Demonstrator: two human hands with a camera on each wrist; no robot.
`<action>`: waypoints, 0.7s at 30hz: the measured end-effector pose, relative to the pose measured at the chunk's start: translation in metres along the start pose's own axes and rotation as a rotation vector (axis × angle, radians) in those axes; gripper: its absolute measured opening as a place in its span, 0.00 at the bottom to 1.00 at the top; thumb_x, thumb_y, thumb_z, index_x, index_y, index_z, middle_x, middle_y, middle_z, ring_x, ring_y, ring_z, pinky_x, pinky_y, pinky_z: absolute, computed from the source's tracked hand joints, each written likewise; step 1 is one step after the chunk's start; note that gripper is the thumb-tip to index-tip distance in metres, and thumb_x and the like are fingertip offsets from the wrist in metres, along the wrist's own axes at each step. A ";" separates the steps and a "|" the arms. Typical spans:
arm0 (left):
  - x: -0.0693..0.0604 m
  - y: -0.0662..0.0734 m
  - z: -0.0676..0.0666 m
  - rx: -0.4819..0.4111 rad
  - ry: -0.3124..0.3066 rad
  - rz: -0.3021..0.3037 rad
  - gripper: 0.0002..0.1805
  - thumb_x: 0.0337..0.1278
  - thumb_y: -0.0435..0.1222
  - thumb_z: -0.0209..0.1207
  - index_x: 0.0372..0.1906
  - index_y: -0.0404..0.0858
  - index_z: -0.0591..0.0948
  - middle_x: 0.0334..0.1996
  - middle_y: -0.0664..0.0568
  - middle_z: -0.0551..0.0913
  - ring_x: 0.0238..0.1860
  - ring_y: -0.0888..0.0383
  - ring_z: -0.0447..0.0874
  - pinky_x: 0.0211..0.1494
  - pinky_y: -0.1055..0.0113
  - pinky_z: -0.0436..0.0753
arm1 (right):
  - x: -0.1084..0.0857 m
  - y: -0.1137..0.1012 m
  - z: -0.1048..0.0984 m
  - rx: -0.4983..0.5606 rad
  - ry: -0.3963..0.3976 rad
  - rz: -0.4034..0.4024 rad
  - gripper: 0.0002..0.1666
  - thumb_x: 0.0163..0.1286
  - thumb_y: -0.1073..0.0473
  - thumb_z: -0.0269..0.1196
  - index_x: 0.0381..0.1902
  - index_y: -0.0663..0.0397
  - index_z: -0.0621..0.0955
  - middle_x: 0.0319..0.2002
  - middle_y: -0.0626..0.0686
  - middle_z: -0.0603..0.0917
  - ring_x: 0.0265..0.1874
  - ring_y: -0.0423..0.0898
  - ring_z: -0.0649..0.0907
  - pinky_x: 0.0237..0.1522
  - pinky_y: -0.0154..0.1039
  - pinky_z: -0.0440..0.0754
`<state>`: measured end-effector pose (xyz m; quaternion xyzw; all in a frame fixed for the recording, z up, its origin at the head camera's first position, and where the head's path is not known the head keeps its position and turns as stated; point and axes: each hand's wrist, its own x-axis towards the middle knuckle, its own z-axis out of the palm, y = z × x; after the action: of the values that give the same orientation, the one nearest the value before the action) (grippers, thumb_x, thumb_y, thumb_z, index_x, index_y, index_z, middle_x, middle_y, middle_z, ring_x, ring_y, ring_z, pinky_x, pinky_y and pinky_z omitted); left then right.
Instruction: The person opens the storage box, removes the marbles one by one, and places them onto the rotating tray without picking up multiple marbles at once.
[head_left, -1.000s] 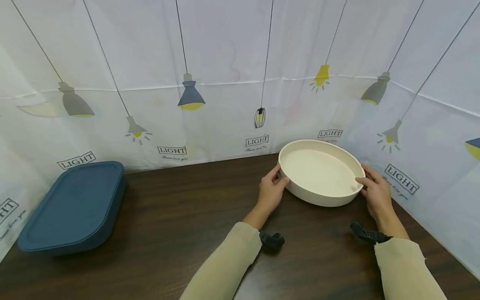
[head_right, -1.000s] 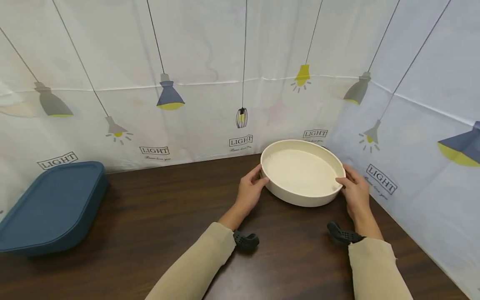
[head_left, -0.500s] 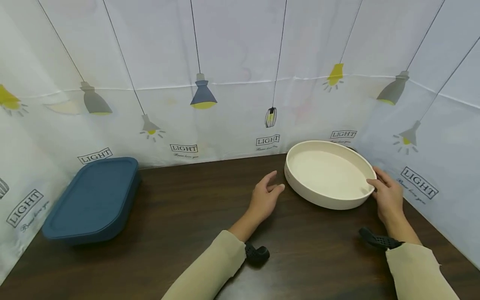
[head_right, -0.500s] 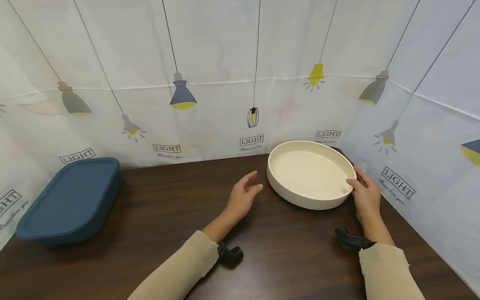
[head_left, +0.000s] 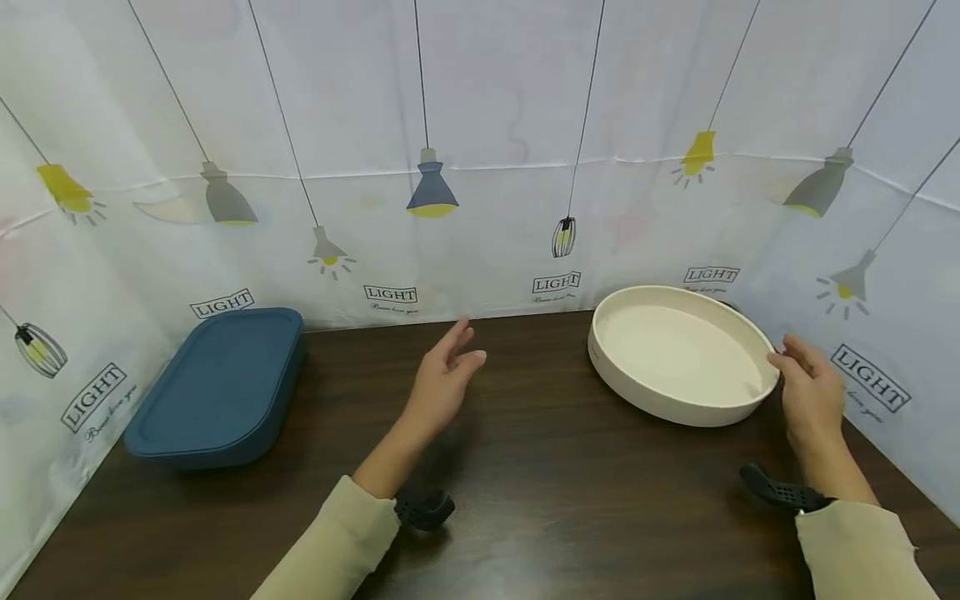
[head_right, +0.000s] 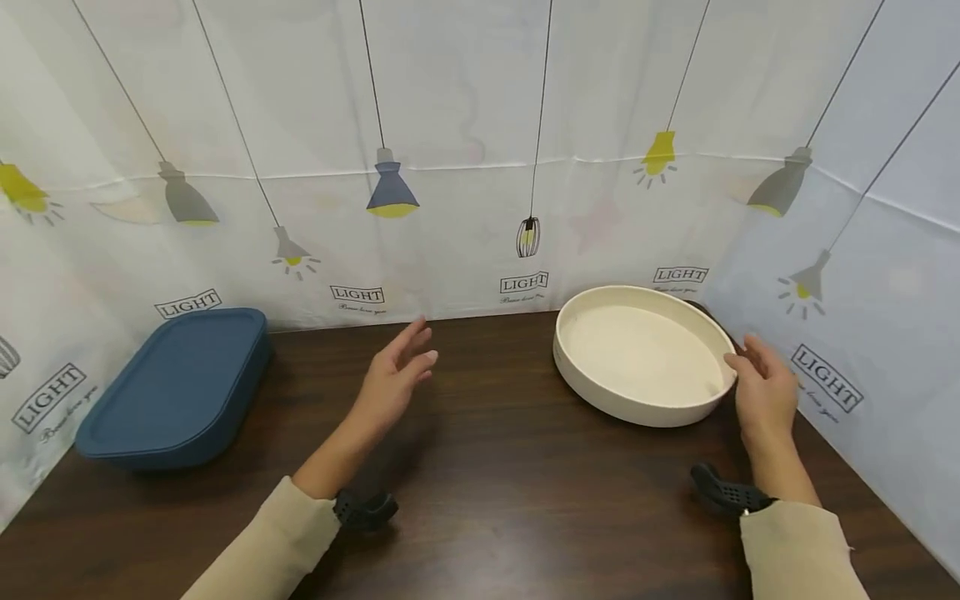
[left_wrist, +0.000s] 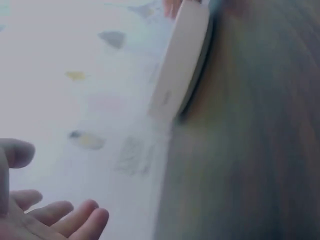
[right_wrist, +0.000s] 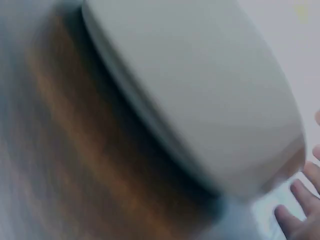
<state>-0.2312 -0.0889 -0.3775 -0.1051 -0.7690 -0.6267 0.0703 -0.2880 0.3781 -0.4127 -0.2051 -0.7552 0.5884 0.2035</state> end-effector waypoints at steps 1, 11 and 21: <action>-0.003 0.003 -0.009 0.026 0.013 0.019 0.33 0.72 0.38 0.56 0.78 0.44 0.63 0.74 0.42 0.70 0.67 0.42 0.78 0.68 0.47 0.77 | -0.002 -0.006 0.001 -0.025 0.038 -0.032 0.32 0.74 0.55 0.56 0.75 0.43 0.69 0.75 0.43 0.69 0.73 0.32 0.68 0.75 0.29 0.63; -0.043 0.012 -0.102 0.341 0.208 0.017 0.26 0.75 0.42 0.54 0.73 0.44 0.69 0.70 0.44 0.73 0.68 0.44 0.77 0.67 0.45 0.78 | -0.074 -0.085 0.059 -0.087 -0.072 -0.406 0.28 0.77 0.52 0.57 0.72 0.46 0.73 0.70 0.55 0.76 0.71 0.44 0.74 0.72 0.40 0.71; -0.071 0.003 -0.200 0.748 0.435 -0.038 0.29 0.74 0.43 0.54 0.74 0.38 0.69 0.75 0.34 0.63 0.73 0.31 0.62 0.67 0.30 0.66 | -0.166 -0.108 0.157 0.015 -0.531 -0.431 0.31 0.77 0.48 0.58 0.73 0.50 0.70 0.73 0.57 0.72 0.73 0.57 0.72 0.75 0.57 0.65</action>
<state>-0.1669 -0.2894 -0.3511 0.0762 -0.9122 -0.3136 0.2524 -0.2436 0.1369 -0.3535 0.1209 -0.8035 0.5703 0.1209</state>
